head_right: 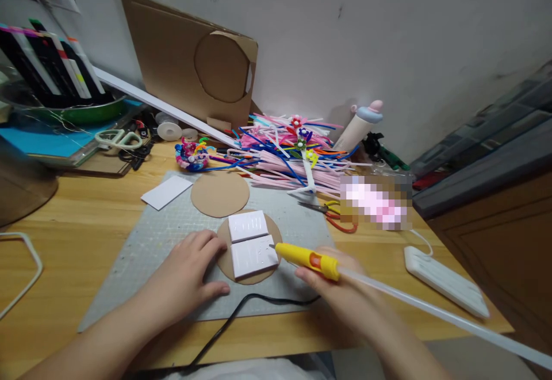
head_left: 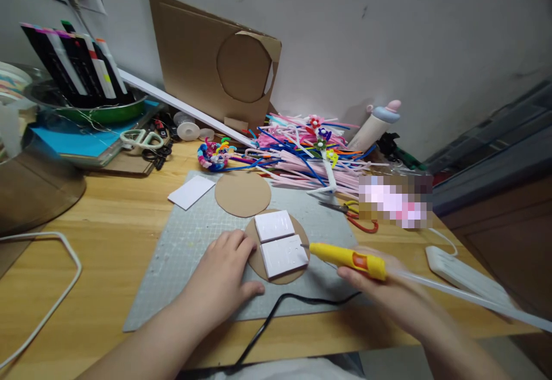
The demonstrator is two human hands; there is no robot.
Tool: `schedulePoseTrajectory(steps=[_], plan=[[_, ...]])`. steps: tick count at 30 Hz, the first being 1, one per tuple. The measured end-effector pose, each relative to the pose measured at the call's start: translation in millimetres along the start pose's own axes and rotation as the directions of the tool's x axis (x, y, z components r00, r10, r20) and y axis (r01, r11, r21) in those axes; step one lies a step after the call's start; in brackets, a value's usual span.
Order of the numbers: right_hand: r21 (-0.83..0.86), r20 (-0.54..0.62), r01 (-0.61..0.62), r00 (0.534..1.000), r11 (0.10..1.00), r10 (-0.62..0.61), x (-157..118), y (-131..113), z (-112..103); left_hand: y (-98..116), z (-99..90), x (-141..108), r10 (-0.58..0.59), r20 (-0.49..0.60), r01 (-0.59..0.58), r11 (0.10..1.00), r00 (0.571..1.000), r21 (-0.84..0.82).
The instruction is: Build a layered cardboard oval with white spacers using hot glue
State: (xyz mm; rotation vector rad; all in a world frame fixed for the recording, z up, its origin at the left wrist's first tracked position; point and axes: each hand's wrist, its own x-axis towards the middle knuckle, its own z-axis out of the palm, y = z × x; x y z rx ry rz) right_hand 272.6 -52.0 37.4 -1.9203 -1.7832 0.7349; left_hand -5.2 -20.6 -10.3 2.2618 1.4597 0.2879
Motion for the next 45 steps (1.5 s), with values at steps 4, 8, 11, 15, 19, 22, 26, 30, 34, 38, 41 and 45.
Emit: schedulePoseTrajectory(steps=[4,8,11,15,19,22,26,30,34,38,41,45], plan=[[0.15,-0.035,-0.229,0.971,0.962,0.236,-11,22,14,0,0.6,0,0.002,0.005,-0.002,1.0,1.0,-0.005],[0.12,-0.073,-0.334,0.936,0.935,0.344,-19,32,22,0,0.9,-1,0.003,-0.004,-0.003,1.0,1.0,-0.01],[0.046,-0.132,-0.358,0.923,0.933,0.361,-19,31,26,0,0.7,-1,0.0,-0.007,0.0,1.0,1.0,-0.01],[0.071,-0.169,-0.338,0.923,0.938,0.345,-16,27,30,0,-0.2,0,0.001,-0.002,-0.001,1.0,1.0,-0.011],[0.101,-0.131,-0.352,0.922,0.931,0.363,-17,30,31,1,-0.4,-1,0.003,-0.008,-0.004,1.0,1.0,-0.012],[0.115,-0.061,-0.322,0.942,0.94,0.33,-18,33,29,1,0.2,-1,-0.002,-0.01,0.002,1.0,1.0,-0.015],[0.13,-0.109,-0.295,0.945,0.946,0.31,-19,30,29,0,0.8,0,-0.006,-0.003,0.006,1.0,1.0,-0.017],[0.123,-0.163,-0.355,0.914,0.927,0.372,-21,27,33,-1,0.9,-1,0.002,-0.009,-0.002,1.0,1.0,-0.015],[0.125,-0.153,-0.366,0.911,0.922,0.383,-21,28,34,0,1.2,-1,0.001,-0.006,-0.001,1.0,1.0,-0.008],[0.152,-0.107,-0.275,0.95,0.949,0.293,-21,26,31,0,0.5,-1,0.006,-0.003,-0.006,1.0,1.0,-0.001],[0.154,-0.13,-0.248,0.954,0.956,0.269,-21,23,32,0,-0.1,-2,0.004,-0.006,-0.004,1.0,1.0,0.0],[0.161,-0.166,-0.238,0.95,0.958,0.264,-19,24,34,0,0.3,-2,0.005,-0.007,-0.005,1.0,1.0,0.001]])
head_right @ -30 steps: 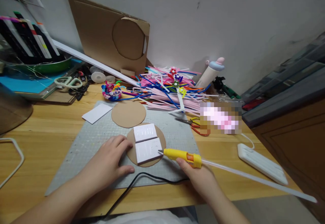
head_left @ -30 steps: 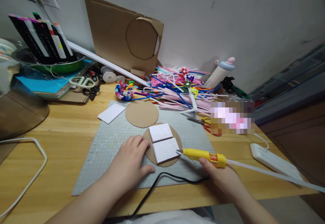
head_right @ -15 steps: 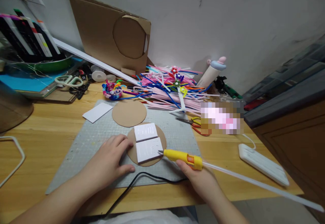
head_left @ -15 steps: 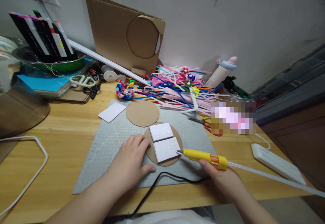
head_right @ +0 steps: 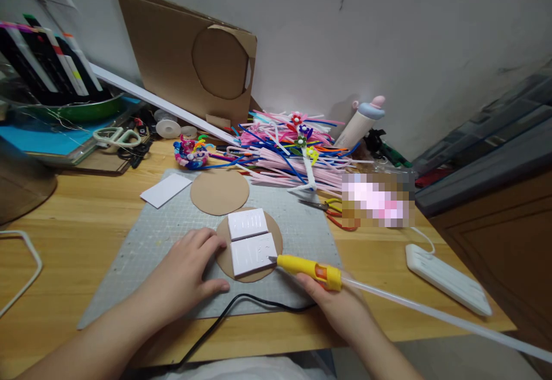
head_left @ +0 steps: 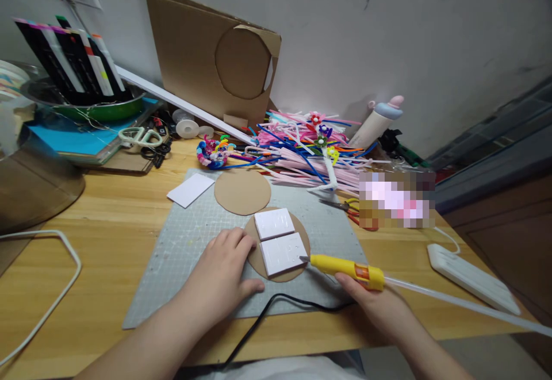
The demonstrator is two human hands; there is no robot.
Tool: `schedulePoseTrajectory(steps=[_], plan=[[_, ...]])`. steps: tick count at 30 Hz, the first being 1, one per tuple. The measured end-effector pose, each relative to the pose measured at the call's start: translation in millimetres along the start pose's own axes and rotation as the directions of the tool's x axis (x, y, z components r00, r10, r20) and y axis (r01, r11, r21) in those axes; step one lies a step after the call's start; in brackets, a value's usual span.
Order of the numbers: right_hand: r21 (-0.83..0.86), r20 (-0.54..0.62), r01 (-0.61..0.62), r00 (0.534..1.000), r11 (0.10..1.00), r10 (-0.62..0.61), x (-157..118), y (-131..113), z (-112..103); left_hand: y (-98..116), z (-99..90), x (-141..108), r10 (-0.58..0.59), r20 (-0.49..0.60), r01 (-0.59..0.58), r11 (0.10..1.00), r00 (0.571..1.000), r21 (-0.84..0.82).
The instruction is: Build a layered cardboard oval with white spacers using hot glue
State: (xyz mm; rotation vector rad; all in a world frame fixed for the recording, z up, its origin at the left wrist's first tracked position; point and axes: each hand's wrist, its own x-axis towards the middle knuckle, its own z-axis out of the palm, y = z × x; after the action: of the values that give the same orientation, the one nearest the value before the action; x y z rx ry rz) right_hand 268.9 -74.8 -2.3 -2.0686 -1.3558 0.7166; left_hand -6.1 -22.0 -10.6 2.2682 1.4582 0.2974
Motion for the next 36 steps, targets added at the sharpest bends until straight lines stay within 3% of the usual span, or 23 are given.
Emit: schedulePoseTrajectory(steps=[4,10,18,23,27,36], plan=[[0.02,0.078,0.052,0.995,0.998,-0.054,3,-1,-2,0,0.8,1,-0.001,0.002,0.001,1.0,1.0,0.002],[0.007,0.058,0.118,0.991,0.993,-0.118,5,-1,-9,0,1.4,3,0.004,-0.004,-0.004,1.0,1.0,0.0],[0.056,0.112,0.027,0.993,0.998,-0.033,13,20,-4,0,1.5,1,0.003,-0.004,-0.003,1.0,1.0,0.001],[0.027,0.024,0.038,0.999,0.999,-0.039,13,18,-7,-2,2.6,2,0.007,-0.009,-0.007,1.0,1.0,-0.002],[-0.02,0.09,0.038,0.995,0.999,-0.036,18,18,-5,-1,2.6,3,0.002,-0.016,-0.002,1.0,1.0,-0.001],[0.074,0.118,0.109,0.986,0.991,-0.117,27,14,-5,0,1.5,1,0.006,-0.007,-0.006,1.0,1.0,0.005]])
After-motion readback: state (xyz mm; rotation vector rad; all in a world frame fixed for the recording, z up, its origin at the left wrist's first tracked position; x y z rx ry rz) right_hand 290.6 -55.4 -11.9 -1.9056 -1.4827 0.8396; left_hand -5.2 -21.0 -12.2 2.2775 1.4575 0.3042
